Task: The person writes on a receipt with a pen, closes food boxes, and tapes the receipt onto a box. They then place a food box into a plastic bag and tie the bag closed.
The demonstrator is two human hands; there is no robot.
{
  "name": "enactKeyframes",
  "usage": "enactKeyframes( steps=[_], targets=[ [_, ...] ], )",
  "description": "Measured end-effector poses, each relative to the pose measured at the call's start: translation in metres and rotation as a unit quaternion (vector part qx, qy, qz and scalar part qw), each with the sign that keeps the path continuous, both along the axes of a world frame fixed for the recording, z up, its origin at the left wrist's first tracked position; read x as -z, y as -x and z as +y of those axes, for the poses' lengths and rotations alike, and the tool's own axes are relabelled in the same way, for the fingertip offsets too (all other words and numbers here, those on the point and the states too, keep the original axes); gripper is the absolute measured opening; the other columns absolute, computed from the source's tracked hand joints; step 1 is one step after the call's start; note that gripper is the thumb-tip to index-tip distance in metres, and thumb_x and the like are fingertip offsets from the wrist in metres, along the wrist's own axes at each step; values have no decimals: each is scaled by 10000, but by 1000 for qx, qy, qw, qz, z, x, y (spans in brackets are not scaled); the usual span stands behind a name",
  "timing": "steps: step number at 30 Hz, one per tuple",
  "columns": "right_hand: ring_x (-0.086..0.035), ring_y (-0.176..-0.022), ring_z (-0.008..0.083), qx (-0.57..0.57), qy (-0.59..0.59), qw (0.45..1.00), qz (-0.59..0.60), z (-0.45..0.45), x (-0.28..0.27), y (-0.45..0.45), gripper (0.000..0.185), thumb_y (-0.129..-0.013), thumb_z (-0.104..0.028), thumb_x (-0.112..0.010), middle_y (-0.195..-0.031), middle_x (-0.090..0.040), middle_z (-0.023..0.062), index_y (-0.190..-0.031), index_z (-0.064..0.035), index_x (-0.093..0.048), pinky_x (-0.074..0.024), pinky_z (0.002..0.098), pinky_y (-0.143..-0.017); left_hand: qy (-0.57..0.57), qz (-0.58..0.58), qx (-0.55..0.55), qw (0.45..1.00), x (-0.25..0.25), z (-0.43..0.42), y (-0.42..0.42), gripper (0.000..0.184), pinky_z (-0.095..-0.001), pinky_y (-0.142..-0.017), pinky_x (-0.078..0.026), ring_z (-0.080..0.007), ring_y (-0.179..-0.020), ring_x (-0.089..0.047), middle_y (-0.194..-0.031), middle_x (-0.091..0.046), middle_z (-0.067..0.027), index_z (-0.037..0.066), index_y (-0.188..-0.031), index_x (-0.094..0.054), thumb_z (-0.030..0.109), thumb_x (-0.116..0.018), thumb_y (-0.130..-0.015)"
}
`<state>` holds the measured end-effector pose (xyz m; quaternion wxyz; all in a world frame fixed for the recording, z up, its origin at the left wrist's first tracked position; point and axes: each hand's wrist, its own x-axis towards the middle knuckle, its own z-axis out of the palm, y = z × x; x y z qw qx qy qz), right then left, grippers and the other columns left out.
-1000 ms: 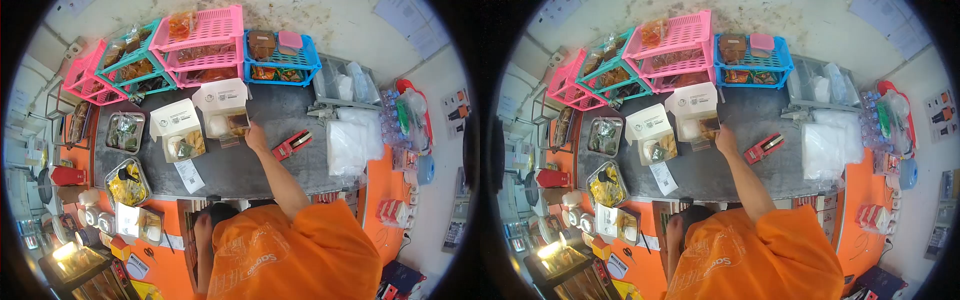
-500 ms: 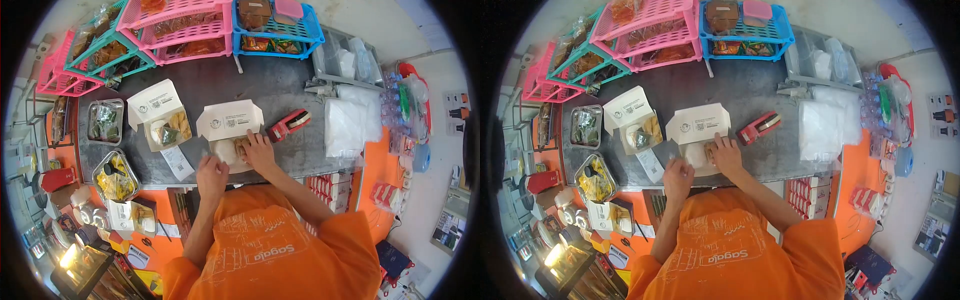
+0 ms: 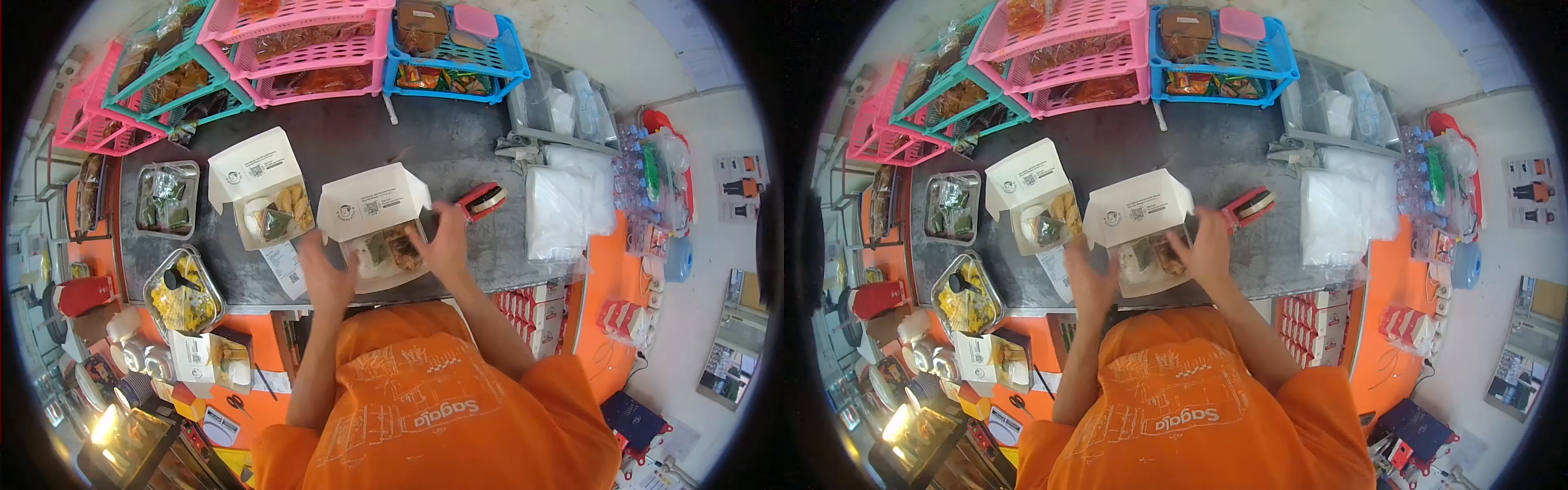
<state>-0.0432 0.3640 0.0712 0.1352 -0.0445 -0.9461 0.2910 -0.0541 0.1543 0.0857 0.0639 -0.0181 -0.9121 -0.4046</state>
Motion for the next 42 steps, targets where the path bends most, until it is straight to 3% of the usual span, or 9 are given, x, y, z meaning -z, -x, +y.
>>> enactKeyframes(
  steps=[2,7,10,17,21,27,37,39,42],
  targets=[
    [-532,-992,347,117,38,989,78,4,2,17,307,-813,-225,-681,-1033,-596,129,-1032,-38,-574,-418,491,-821,-21,44,-97,994,18,-6,22,349,-445,-929,-425,-380,-1059,-553,-1153,-592,-212,-1,-1118,-564,104,-662,-800],
    [-549,-1013,375,40,125,948,-289,42,-5,14,210,-794,-115,-664,-990,-641,165,-980,-33,-614,-420,493,-890,11,-141,18,990,13,-46,22,218,-413,-739,-518,-393,-853,-645,-945,-682,-179,-18,-1008,-637,30,-645,-796],
    [-523,-1058,411,-68,-33,997,-27,50,39,-48,254,-744,-73,-656,-1031,-623,217,-990,-16,-623,-423,457,-908,-51,-41,120,991,65,-63,-31,199,-379,-744,-517,-349,-865,-662,-957,-687,-159,-4,-1019,-612,-6,-605,-820],
    [-568,-1038,371,48,29,982,-183,24,30,-62,239,-724,-68,-679,-1012,-637,201,-942,-12,-598,-446,400,-889,-157,-199,3,967,57,-17,-57,286,-386,-745,-529,-325,-908,-685,-958,-694,-154,-2,-1064,-581,-54,-595,-783],
    [-633,-882,171,47,333,928,-158,28,60,-77,199,-792,-47,-675,-920,-648,136,-954,-1,-568,-500,316,-749,-48,-69,131,988,97,-43,-60,306,-373,-861,-502,-287,-1031,-648,-1074,-658,-199,-31,-1170,-570,10,-581,-867],
    [-648,-867,174,55,350,927,-125,31,65,-84,266,-786,-24,-681,-914,-667,123,-1024,16,-569,-505,303,-785,-333,-332,193,861,85,-55,-64,403,-337,-1004,-402,-217,-1219,-490,-1337,-516,-127,3,-1360,-447,172,-446,-994],
    [-577,-1120,236,31,656,675,-338,60,33,-68,468,-895,-278,-586,-1186,-613,170,-1279,-20,-515,-455,368,-934,-299,-451,50,839,78,-53,-35,638,-367,-932,-452,-233,-1184,-516,-1319,-520,-157,4,-1386,-407,461,-512,-953],
    [-537,-1189,286,-27,182,869,-459,60,11,-57,577,-858,-328,-647,-1264,-565,185,-1341,-64,-473,-426,359,-991,-4,-464,240,852,79,-61,-11,712,-446,-907,-465,-310,-1156,-519,-1325,-464,-228,-28,-1323,-424,448,-664,-852],
    [-453,-1270,353,-68,96,941,-318,45,-1,-61,681,-812,-354,-694,-1381,-456,195,-1390,-115,-426,-393,403,-1040,58,-218,236,945,63,-37,-22,989,-490,-1009,-383,-431,-1261,-385,-1414,-340,-264,11,-1424,-295,396,-814,-676]
  ],
)
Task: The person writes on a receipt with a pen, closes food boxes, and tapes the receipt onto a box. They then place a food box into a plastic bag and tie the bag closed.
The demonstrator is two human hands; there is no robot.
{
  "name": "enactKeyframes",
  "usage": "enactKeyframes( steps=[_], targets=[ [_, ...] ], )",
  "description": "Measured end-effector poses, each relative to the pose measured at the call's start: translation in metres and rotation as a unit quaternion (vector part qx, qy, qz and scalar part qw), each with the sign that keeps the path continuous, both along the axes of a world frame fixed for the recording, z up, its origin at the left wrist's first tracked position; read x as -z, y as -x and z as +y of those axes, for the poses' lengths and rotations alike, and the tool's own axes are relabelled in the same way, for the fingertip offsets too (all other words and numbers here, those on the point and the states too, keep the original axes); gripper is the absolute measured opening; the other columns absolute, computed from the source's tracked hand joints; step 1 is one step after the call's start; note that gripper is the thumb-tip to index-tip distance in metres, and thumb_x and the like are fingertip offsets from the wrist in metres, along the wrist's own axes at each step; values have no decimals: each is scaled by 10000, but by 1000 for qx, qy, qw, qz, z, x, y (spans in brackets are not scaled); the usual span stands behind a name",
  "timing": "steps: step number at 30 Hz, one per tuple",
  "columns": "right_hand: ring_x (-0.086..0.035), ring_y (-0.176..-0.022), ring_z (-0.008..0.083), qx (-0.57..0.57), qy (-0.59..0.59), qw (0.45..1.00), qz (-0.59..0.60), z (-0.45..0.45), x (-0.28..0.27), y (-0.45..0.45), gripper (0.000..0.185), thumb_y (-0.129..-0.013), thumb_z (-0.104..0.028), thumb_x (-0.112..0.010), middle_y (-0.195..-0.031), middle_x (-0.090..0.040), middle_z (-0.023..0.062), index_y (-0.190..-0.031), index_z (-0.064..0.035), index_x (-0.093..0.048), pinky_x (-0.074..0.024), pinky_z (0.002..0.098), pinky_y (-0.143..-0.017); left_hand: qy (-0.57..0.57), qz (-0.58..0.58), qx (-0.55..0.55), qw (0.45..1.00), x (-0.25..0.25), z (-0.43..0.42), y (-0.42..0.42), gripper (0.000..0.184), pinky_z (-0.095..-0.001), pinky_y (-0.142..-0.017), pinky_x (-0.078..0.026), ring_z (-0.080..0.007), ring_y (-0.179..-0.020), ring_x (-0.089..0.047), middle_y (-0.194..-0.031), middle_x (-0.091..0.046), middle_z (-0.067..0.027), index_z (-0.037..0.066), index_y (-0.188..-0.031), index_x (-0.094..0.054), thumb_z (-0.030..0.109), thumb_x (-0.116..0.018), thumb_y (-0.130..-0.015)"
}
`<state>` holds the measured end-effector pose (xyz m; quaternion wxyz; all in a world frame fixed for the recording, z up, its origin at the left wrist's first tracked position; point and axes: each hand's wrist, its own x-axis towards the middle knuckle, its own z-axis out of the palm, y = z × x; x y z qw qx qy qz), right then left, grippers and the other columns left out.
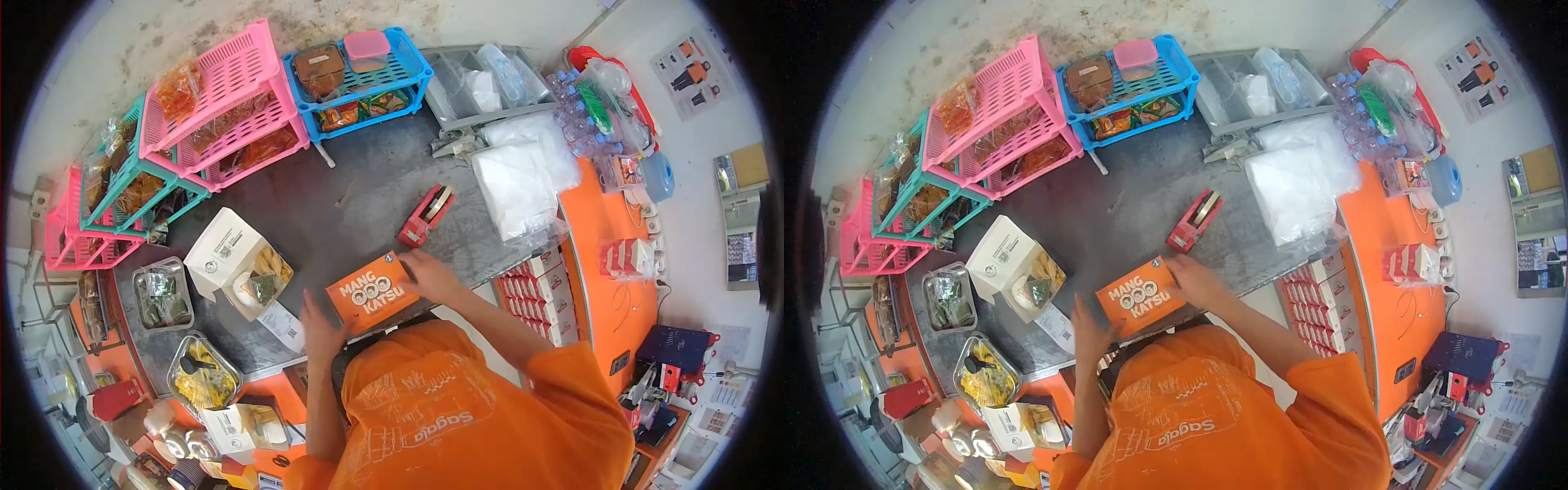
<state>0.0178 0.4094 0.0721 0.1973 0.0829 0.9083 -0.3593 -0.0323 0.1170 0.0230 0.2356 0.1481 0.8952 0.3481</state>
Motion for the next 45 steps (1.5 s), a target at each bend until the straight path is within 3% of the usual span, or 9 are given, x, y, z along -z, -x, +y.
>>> enactKeyframes(
  steps=[6,16,19,23,24,30,34,39,45],
  targets=[
    [-290,-1349,435,-339,-183,919,84,-26,0,25,917,-708,-390,-773,-1512,-236,206,-1470,-190,-303,-350,590,-1024,113,124,219,961,-25,47,10,1161,-527,-1137,-217,-533,-1383,-107,-1505,-188,-269,-28,-1470,-176,390,-845,-617],
    [-236,-1371,476,-368,-299,850,229,-14,45,-6,704,-856,-339,-638,-1538,-207,181,-1471,-242,-311,-264,632,-1063,295,405,372,781,14,34,4,944,-587,-1138,-157,-457,-1427,-86,-1549,-129,-226,69,-1492,-218,455,-682,-767],
    [-209,-1405,411,-334,-155,908,202,-4,34,-7,661,-875,-344,-619,-1531,-235,175,-1455,-191,-340,-246,596,-1091,141,143,310,929,-34,54,4,1014,-590,-1143,-118,-447,-1431,-97,-1546,-139,-237,113,-1497,-233,472,-733,-691],
    [-468,-1241,292,105,13,950,295,-18,35,-2,458,-939,-265,-560,-1368,-434,171,-1331,-64,-436,-434,475,-975,132,241,256,927,-14,94,4,1071,-577,-1148,-97,-430,-1401,-197,-1486,-255,-257,128,-1490,-257,511,-766,-629],
    [-560,-1147,266,388,104,866,299,-24,33,0,355,-959,-240,-537,-1258,-541,161,-1233,-17,-507,-493,432,-913,129,251,233,931,-8,93,1,1074,-575,-1138,-123,-420,-1359,-255,-1434,-312,-254,137,-1485,-273,513,-776,-614],
    [-642,-905,209,653,475,586,66,-3,39,48,165,-920,-122,-593,-954,-647,118,-1044,-20,-629,-537,313,-794,150,268,123,944,-8,78,-8,1005,-555,-1000,-267,-400,-1196,-395,-1312,-407,-232,205,-1449,-356,520,-784,-596],
    [-646,-806,182,590,446,614,276,-25,106,16,154,-901,-129,-615,-943,-674,90,-998,-40,-696,-516,277,-780,143,271,99,947,-8,82,-1,983,-558,-986,-274,-399,-1188,-402,-1308,-398,-226,222,-1441,-369,525,-780,-601],
    [-621,-741,148,439,-63,869,218,-13,132,-14,180,-851,-182,-678,-770,-683,122,-809,-13,-723,-492,312,-712,112,275,89,951,-10,78,1,975,-554,-1023,-268,-402,-1195,-396,-1311,-395,-222,217,-1447,-365,532,-770,-617],
    [-579,-557,137,204,174,963,41,-62,59,-27,329,-876,-294,-654,-631,-645,122,-786,17,-713,-449,307,-541,125,294,110,941,4,77,10,938,-548,-1024,-280,-398,-1195,-394,-1312,-402,-206,199,-1443,-376,521,-752,-646]
  ],
)
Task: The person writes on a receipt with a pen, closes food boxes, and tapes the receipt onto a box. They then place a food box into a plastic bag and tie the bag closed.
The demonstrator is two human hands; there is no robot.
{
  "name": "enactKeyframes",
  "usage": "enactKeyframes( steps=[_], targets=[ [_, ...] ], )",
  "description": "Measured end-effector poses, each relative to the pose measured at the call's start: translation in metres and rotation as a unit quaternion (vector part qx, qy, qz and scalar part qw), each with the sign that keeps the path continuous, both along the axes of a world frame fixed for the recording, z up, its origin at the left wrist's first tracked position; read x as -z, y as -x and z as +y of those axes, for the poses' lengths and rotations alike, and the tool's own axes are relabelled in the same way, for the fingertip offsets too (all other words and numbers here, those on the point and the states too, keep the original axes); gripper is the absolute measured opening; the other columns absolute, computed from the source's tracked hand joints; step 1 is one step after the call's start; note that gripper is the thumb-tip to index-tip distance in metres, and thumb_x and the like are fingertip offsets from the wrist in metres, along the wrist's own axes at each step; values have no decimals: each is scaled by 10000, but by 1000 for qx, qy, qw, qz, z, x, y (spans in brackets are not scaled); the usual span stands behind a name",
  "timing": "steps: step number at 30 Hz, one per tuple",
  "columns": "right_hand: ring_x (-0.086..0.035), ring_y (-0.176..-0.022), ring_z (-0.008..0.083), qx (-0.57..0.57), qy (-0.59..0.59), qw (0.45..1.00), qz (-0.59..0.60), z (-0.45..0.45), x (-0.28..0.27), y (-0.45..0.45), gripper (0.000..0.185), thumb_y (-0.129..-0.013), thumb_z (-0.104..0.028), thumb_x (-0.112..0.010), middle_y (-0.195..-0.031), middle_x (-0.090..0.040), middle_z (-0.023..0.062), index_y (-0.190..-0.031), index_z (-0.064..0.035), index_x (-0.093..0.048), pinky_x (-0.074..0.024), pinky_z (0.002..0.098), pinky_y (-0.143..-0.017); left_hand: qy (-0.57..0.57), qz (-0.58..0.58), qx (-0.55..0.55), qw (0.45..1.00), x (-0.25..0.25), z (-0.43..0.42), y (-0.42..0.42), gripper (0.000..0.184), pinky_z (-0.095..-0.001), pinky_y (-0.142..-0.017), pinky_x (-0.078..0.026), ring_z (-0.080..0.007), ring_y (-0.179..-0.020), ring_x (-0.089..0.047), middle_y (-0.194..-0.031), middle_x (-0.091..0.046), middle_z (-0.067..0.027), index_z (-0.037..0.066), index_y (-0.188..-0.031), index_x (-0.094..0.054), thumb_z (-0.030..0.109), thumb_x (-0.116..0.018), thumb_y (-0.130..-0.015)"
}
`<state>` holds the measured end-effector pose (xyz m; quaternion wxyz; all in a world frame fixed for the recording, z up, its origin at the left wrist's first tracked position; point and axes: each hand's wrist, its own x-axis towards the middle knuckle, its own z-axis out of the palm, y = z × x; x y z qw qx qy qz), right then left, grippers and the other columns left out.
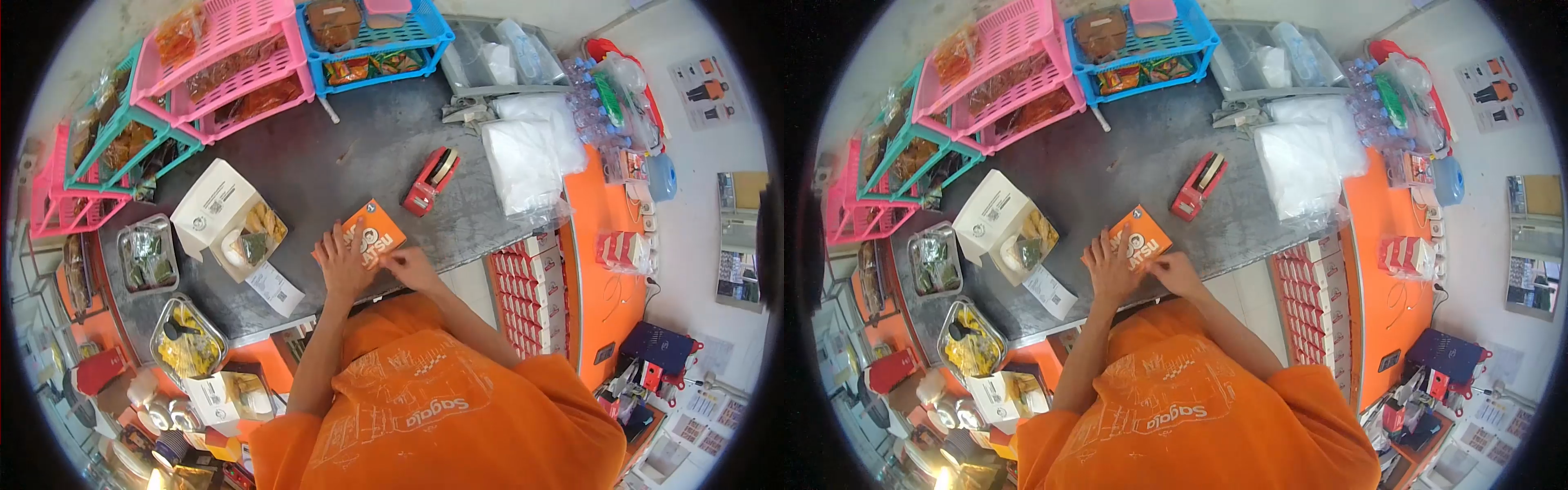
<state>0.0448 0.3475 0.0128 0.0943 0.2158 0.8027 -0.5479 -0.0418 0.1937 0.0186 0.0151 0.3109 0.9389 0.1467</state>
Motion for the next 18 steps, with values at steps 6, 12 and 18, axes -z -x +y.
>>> enactKeyframes(
  steps=[6,12,18],
  targets=[
    [-538,-442,102,67,81,992,-73,-12,1,9,409,-877,-355,-667,-543,-589,57,-726,23,-699,-434,260,-435,-21,6,-30,999,-6,-1,9,856,-557,-1001,-280,-398,-1159,-422,-1304,-428,-218,184,-1408,-422,603,-665,-702],
    [-542,-440,104,77,45,988,-125,-11,2,12,439,-880,-376,-675,-541,-584,47,-727,35,-699,-439,261,-424,-53,-22,-27,998,-6,-7,7,823,-545,-1009,-272,-387,-1167,-403,-1313,-416,-197,229,-1413,-421,562,-665,-701],
    [-614,-542,190,-38,14,998,-46,11,50,8,385,-844,-378,-691,-636,-657,104,-756,-3,-711,-491,337,-547,-52,-72,-29,996,-9,-7,10,927,-539,-1019,-259,-373,-1201,-377,-1324,-398,-195,244,-1442,-371,479,-747,-628]
  ],
)
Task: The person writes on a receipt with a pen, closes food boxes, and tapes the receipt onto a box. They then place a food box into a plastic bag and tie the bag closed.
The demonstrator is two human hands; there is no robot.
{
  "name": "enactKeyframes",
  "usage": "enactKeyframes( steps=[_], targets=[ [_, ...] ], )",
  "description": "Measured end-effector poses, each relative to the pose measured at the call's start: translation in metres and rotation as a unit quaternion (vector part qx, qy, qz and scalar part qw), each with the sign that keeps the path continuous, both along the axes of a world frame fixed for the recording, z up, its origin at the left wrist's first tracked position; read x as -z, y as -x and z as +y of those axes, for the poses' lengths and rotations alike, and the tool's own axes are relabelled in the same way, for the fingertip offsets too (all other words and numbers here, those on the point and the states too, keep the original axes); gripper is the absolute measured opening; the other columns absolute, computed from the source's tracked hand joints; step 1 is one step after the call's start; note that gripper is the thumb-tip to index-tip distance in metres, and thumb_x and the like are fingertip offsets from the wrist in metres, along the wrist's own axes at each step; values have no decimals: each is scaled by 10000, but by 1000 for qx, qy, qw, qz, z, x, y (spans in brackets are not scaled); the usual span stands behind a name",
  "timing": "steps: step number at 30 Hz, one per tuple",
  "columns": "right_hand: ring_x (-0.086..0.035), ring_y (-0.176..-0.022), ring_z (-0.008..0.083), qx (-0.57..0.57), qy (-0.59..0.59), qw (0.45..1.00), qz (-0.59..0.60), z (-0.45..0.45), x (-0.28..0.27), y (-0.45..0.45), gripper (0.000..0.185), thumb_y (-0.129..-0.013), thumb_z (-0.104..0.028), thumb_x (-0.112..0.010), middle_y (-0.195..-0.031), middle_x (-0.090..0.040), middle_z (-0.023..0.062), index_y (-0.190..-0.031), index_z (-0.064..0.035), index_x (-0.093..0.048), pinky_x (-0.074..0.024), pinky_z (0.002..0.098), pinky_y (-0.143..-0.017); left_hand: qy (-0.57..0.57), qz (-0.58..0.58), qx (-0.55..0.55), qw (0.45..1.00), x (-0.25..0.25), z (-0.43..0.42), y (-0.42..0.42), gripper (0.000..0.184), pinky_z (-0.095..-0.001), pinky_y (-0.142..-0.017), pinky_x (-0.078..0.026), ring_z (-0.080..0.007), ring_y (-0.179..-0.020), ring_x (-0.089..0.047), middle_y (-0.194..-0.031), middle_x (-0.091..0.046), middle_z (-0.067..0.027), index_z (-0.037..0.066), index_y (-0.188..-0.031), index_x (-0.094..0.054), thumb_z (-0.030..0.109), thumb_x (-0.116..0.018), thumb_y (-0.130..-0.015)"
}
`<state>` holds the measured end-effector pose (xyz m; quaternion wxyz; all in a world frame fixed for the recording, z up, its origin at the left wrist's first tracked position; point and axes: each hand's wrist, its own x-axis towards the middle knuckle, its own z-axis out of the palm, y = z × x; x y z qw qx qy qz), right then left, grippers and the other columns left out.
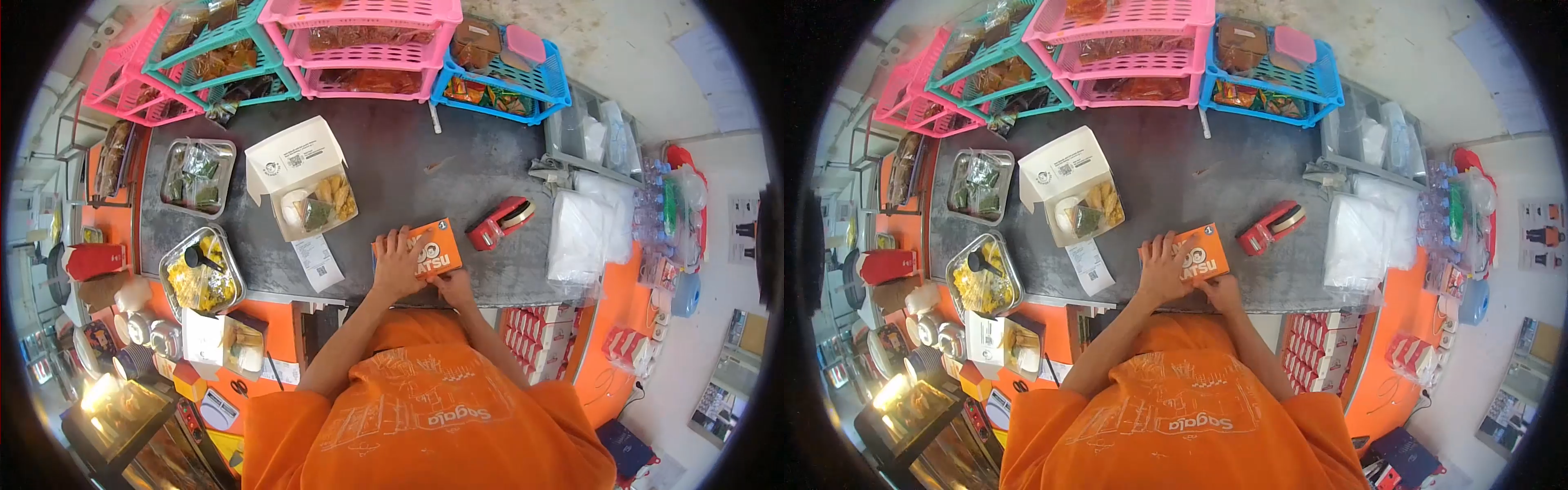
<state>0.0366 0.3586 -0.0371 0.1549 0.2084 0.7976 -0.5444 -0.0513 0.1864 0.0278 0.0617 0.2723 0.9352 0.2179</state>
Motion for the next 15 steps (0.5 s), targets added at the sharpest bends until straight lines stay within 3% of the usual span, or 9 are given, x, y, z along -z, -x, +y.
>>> enactKeyframes(
  steps=[5,7,8,10,11,12,13,14,15],
  targets=[
    [-635,-593,256,-70,-119,973,184,4,25,3,287,-834,-314,-682,-713,-680,116,-830,-28,-700,-492,374,-574,51,-27,16,998,-6,-7,7,936,-550,-1009,-275,-385,-1219,-362,-1346,-385,-187,219,-1430,-378,390,-787,-605],
    [-626,-665,353,-228,-299,926,-16,-10,-32,11,333,-861,-345,-648,-734,-664,157,-785,-22,-680,-490,415,-645,-105,-33,-4,994,-12,-23,4,909,-553,-1012,-299,-408,-1217,-380,-1328,-413,-202,132,-1411,-387,348,-788,-624],
    [-626,-665,353,-237,-299,924,-11,-17,-59,27,333,-861,-345,-648,-734,-664,157,-785,-22,-680,-490,415,-645,-144,5,-87,986,-18,-39,9,849,-537,-1026,-300,-413,-1222,-385,-1312,-435,-202,85,-1369,-406,320,-787,-648],
    [-620,-674,369,-346,-153,926,-11,-42,-103,59,402,-883,-405,-617,-715,-641,172,-782,-18,-655,-485,427,-630,-193,81,-303,930,-8,-99,19,726,-517,-1039,-301,-424,-1240,-379,-1313,-446,-209,15,-1321,-426,241,-750,-712],
    [-621,-712,387,-276,-153,949,18,-62,-111,86,395,-894,-408,-594,-758,-644,189,-862,-18,-643,-479,463,-629,-205,118,-437,868,10,-132,25,661,-513,-1037,-301,-429,-1252,-367,-1331,-436,-218,-7,-1315,-427,190,-714,-752],
    [-623,-749,406,-209,-153,965,46,-85,-113,119,400,-905,-411,-571,-802,-646,206,-943,-17,-630,-473,498,-628,-157,116,-489,850,15,-154,37,532,-506,-979,-354,-426,-1181,-441,-1262,-494,-226,-11,-1248,-489,163,-678,-781],
    [-626,-781,408,-165,-158,960,162,-105,-86,150,408,-912,-401,-557,-779,-635,217,-931,1,-621,-486,503,-670,-109,115,-539,827,18,-171,53,410,-500,-921,-408,-422,-1110,-516,-1194,-552,-234,-16,-1181,-551,135,-642,-811],
    [-626,-799,410,-177,-199,939,218,-125,-52,180,376,-910,-362,-559,-789,-637,224,-919,9,-618,-493,501,-698,-112,117,-547,821,23,-186,66,410,-500,-921,-408,-422,-1110,-516,-1194,-552,-234,-16,-1181,-551,135,-642,-811],
    [-626,-817,412,-185,-236,914,273,-138,-32,196,344,-907,-323,-561,-800,-640,231,-906,17,-616,-499,500,-726,-85,12,-483,872,27,-202,76,299,-483,-831,-447,-408,-979,-573,-1063,-599,-231,-21,-1074,-598,143,-631,-826]
  ],
)
